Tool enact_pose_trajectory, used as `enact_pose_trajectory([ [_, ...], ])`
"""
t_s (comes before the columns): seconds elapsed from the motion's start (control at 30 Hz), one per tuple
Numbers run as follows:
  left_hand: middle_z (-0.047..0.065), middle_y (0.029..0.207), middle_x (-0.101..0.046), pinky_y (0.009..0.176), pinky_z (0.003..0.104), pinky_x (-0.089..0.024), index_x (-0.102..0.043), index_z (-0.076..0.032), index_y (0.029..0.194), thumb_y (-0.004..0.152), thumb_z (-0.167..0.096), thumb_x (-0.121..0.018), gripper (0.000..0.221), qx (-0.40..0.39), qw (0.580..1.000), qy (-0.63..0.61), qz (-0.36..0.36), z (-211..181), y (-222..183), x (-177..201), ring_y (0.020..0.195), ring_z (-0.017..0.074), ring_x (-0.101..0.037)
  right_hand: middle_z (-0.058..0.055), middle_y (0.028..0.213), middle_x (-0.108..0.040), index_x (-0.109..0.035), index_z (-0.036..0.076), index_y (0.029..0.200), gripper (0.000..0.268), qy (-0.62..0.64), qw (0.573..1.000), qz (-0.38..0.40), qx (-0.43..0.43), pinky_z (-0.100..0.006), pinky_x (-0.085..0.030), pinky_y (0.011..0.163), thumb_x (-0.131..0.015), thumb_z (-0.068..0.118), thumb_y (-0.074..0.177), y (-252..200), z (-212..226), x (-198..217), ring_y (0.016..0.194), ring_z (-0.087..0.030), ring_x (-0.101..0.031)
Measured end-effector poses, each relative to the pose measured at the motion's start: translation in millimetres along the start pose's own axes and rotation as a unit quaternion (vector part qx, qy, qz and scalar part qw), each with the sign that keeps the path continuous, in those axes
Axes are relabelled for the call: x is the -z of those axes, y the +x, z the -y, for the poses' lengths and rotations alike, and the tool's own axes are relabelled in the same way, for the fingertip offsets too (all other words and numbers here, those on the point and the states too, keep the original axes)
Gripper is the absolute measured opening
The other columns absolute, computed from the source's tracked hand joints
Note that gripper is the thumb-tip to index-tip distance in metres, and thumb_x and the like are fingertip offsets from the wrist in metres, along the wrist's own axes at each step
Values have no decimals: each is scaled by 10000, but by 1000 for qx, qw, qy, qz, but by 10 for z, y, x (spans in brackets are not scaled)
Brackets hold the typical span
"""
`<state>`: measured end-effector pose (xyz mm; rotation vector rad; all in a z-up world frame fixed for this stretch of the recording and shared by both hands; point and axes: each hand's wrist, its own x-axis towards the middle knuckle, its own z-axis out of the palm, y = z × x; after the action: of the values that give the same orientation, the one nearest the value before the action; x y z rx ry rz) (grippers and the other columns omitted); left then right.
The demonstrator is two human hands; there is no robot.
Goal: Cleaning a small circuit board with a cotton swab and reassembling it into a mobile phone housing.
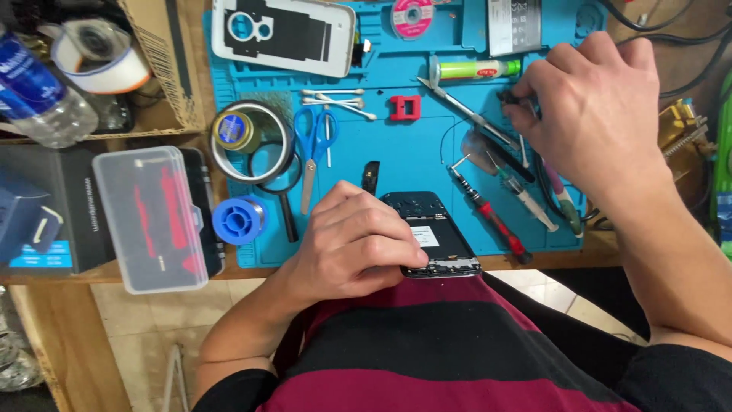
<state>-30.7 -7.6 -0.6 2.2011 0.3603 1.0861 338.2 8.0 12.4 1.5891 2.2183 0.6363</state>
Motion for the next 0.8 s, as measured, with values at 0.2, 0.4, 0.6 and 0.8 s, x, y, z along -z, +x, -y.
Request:
enact_pose_trajectory([
  [0.2, 18, 1203, -815, 913, 425, -495, -749, -200, 1332, 1126, -133, -892, 260, 1, 1000, 13, -8, 24, -68, -29, 1061, 217, -791, 115, 1224, -780, -804, 394, 1220, 242, 78, 997, -17, -8, -363, -514, 971, -856, 629, 1237, -69, 15, -53, 1172, -182, -702],
  [0.4, 19, 1207, -797, 934, 425, -483, -775, -185, 1365, 1133, -182, -861, 247, 10, 1000, 9, 4, 4, -15, -21, 1059, 218, -793, 19, 1293, -868, -787, 155, 1170, 180, 423, 906, -12, 26, -541, -431, 1092, -915, 274, 1125, -94, -43, 313, 1261, -309, -739],
  [0.6, 26, 1189, -777, 927, 433, -480, -770, -200, 1399, 1217, -408, -669, 294, 11, 1000, 11, 15, 0, -27, -50, 1051, 212, -764, -69, 1177, -839, -757, 88, 1197, 166, 651, 759, -5, 1, -411, -572, 1061, -873, 132, 1087, -141, 80, 634, 1154, -242, -776],
  [0.8, 21, 1171, -795, 934, 420, -483, -763, -168, 1331, 1235, -415, -578, 323, 17, 1000, -8, 1, -17, 63, 9, 1025, 223, -799, -44, 1102, -747, -607, 100, 1223, 255, 807, 580, 104, 22, -293, -672, 934, -793, 142, 1053, -302, 240, 769, 979, -148, -782],
])
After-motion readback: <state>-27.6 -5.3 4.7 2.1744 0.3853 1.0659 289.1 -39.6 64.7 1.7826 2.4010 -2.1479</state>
